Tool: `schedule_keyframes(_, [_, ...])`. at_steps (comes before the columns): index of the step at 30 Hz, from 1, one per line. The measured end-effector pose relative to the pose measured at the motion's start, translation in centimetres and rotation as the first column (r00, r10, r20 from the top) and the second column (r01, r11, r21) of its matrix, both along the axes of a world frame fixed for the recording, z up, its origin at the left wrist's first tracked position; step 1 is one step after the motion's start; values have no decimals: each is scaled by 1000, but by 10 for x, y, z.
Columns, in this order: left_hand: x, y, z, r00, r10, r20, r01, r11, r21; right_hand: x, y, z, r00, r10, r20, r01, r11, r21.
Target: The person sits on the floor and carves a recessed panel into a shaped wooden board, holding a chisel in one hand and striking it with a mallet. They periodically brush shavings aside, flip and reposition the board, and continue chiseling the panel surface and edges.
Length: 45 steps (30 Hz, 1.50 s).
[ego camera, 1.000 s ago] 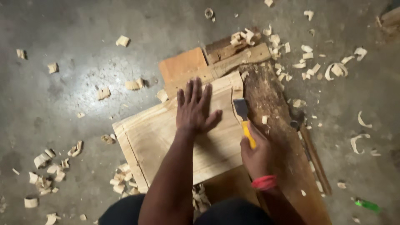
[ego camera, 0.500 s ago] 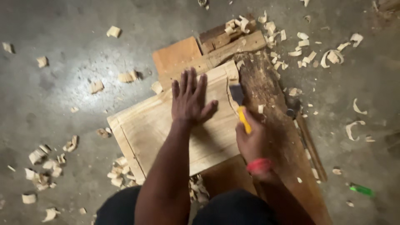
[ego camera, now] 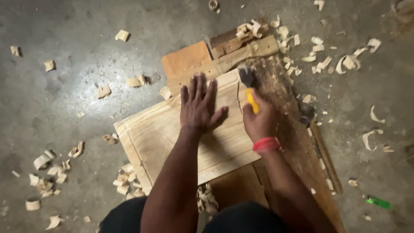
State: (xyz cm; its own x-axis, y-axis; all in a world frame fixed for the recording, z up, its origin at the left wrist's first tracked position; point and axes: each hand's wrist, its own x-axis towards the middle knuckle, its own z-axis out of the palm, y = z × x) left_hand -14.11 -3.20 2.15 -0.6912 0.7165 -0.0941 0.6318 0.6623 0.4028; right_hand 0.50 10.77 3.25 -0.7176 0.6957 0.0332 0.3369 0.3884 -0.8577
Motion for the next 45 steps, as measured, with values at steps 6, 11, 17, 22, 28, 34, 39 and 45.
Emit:
schedule_keyframes(6, [-2, 0, 0, 1000, 10, 9, -10, 999, -33, 18, -1, 5, 998, 31, 48, -35, 996, 78])
schedule_keyframes(11, [-3, 1, 0, 1000, 3, 14, -3, 1000, -9, 27, 0, 14, 986, 6, 167, -10, 1000, 23])
schedule_keyframes(17, [-2, 0, 2, 1000, -5, 5, 5, 1000, -13, 15, 3, 21, 976, 8, 216, -23, 997, 67])
schedule_keyframes(22, [-1, 0, -1, 1000, 3, 13, -3, 1000, -12, 24, 6, 16, 967, 6, 256, -40, 991, 126])
schedule_keyframes(28, [0, 0, -5, 1000, 10, -3, -10, 1000, 14, 10, 6, 24, 995, 95, -22, -94, 994, 61])
schedule_keyframes(34, [-2, -3, -6, 1000, -1, 7, 1, 1000, 0, -7, 13, 44, 884, 14, 467, -99, 982, 158])
schedule_keyframes(39, [-3, -2, -6, 1000, 11, 3, -11, 1000, 21, 11, 13, 43, 968, 25, 251, -57, 991, 121])
schedule_keyframes(45, [-2, -3, -8, 1000, 9, -11, -9, 1000, 22, 16, 11, 36, 989, 75, 128, -92, 987, 135])
